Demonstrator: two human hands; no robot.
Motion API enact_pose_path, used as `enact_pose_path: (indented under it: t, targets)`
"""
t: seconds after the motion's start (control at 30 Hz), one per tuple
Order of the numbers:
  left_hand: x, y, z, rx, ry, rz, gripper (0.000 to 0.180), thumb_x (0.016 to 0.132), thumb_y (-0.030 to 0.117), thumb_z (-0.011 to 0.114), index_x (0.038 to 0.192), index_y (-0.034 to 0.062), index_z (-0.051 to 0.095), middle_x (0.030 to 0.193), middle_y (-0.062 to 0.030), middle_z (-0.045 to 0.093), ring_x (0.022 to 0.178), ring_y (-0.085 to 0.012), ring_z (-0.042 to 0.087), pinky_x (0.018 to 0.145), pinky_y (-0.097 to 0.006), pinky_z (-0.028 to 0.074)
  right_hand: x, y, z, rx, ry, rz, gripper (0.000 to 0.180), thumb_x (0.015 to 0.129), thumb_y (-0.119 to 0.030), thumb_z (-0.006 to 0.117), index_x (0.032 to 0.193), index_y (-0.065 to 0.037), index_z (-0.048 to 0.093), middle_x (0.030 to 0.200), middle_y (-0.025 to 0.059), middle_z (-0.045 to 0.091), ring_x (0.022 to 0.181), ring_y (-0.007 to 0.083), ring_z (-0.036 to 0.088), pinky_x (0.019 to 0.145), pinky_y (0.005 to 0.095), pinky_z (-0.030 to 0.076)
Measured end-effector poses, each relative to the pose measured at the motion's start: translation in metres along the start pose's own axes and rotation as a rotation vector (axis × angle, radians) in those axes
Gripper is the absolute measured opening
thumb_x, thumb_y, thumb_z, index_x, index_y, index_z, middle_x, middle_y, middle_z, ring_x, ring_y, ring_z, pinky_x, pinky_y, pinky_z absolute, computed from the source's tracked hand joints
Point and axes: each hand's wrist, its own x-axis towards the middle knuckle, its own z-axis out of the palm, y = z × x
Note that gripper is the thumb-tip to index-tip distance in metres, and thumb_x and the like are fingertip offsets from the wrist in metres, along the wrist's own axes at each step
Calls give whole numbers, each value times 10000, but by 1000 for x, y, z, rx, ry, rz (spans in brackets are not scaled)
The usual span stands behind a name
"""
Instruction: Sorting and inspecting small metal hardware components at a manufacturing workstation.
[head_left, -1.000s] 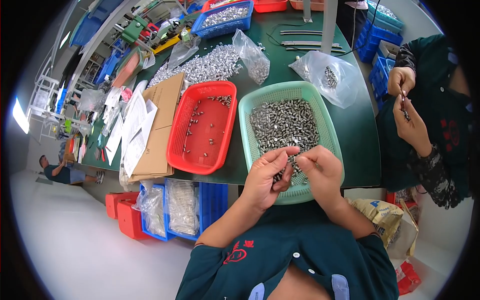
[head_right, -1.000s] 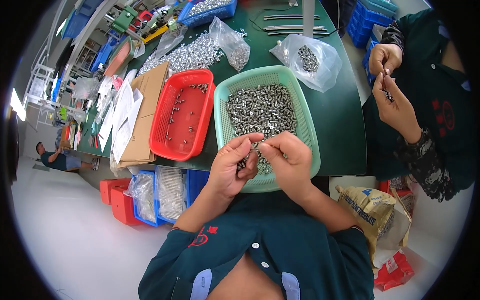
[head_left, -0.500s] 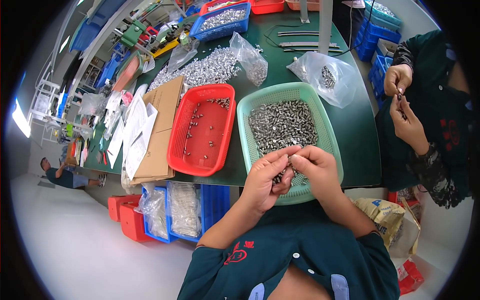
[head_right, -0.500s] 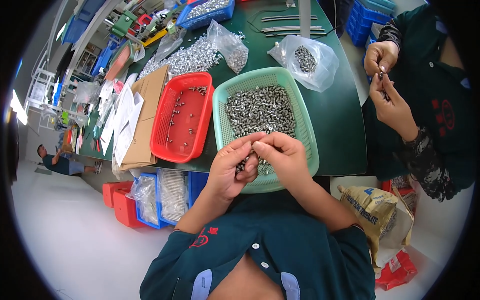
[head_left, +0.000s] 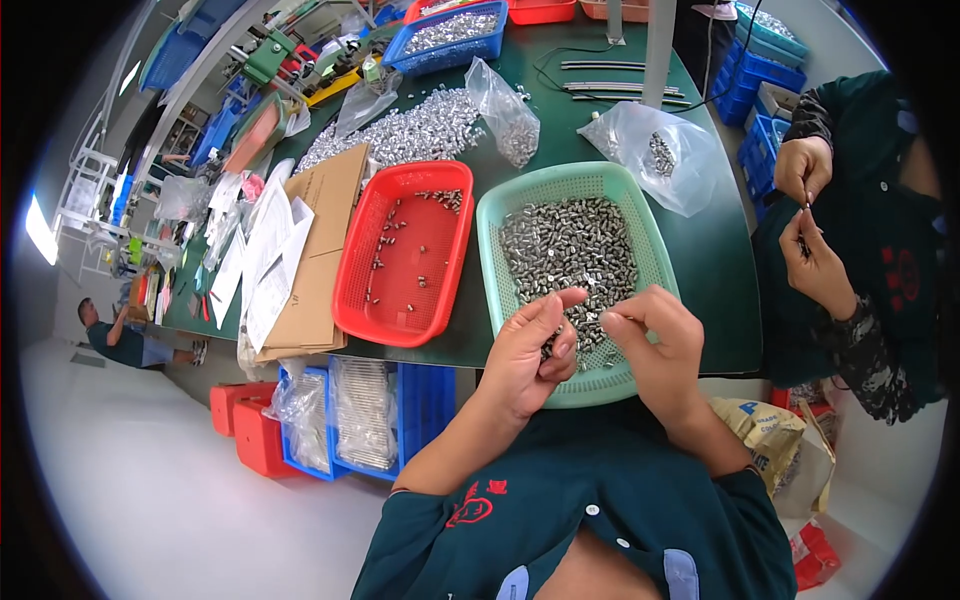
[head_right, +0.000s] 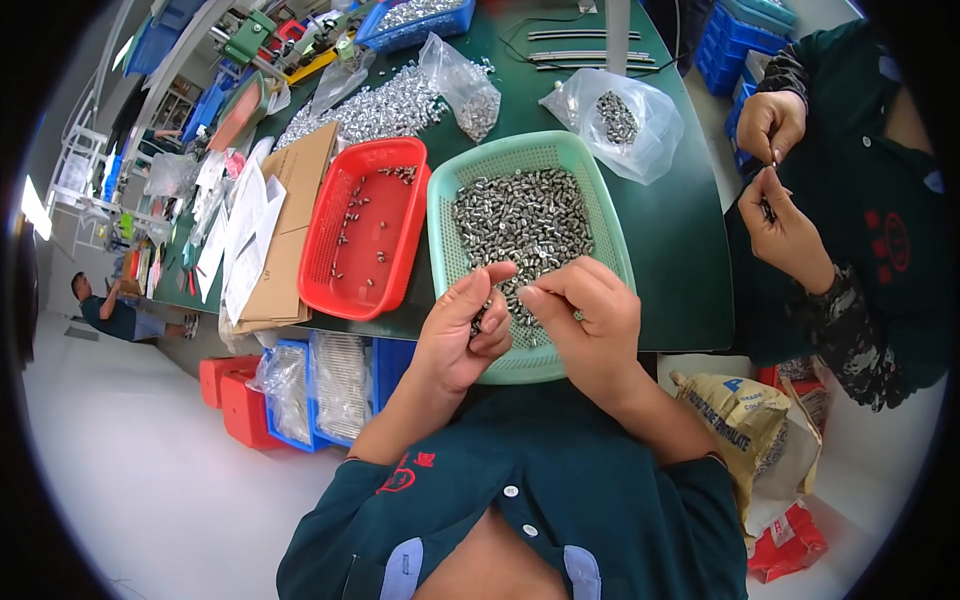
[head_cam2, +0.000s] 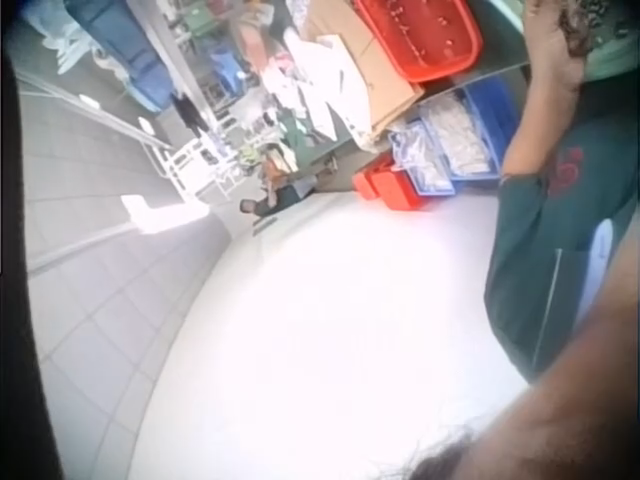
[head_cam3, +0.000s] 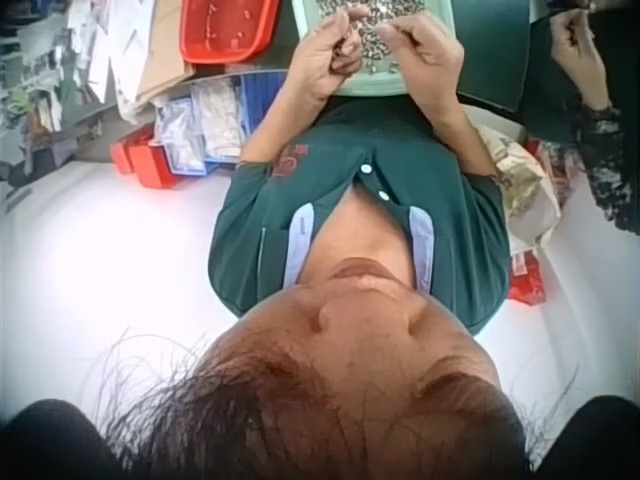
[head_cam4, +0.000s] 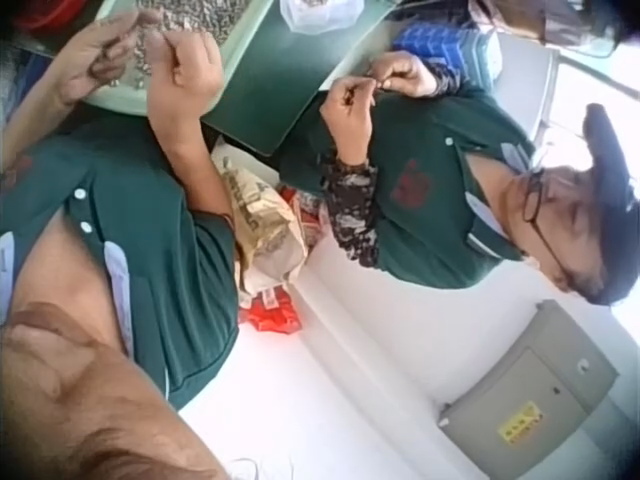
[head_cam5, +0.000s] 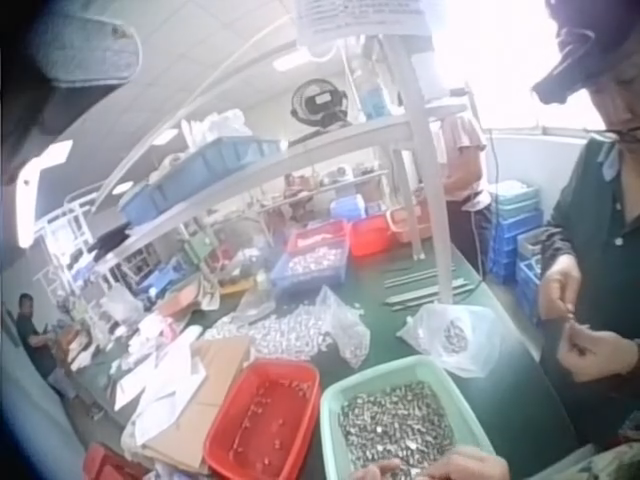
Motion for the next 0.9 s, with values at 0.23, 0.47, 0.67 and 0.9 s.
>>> enact_pose_path:
  t: [0.23, 0.47, 0.67, 0.9]
  targets:
    - [-1, -4, 1, 8, 53, -25, 299, 926, 293, 523, 1092, 49, 570, 571, -9, 477, 408, -63, 325, 397, -202, 241, -4, 3, 11, 22, -54, 24, 82, 721, -18, 694, 735, -20, 613, 623, 48, 537, 558, 168, 506, 501, 277, 386]
    - [-1, -7, 3, 213, 113, 103, 288, 909, 275, 562, 1042, 23, 602, 565, 22, 460, 433, -37, 334, 399, -180, 221, 3, -4, 8, -248, -78, -316, 109, 676, -30, 706, 711, -34, 602, 625, 55, 545, 562, 212, 512, 515, 309, 396]
    - [1, -4, 16, 310, 205, 167, 261, 896, 259, 589, 996, 21, 631, 567, 39, 460, 466, -23, 372, 399, -170, 221, -7, 15, 12, 219, -77, 217, 96, 779, -57, 672, 733, -4, 606, 631, 44, 529, 577, 128, 488, 524, 267, 381]
    - [-3, 1, 11, 208, 136, 73, 271, 933, 229, 506, 1059, 1, 582, 611, -11, 502, 451, -49, 354, 408, -183, 250, -6, 18, 12, 24, -29, -26, 91, 798, -53, 663, 741, -5, 610, 652, 33, 540, 590, 105, 484, 526, 250, 373]
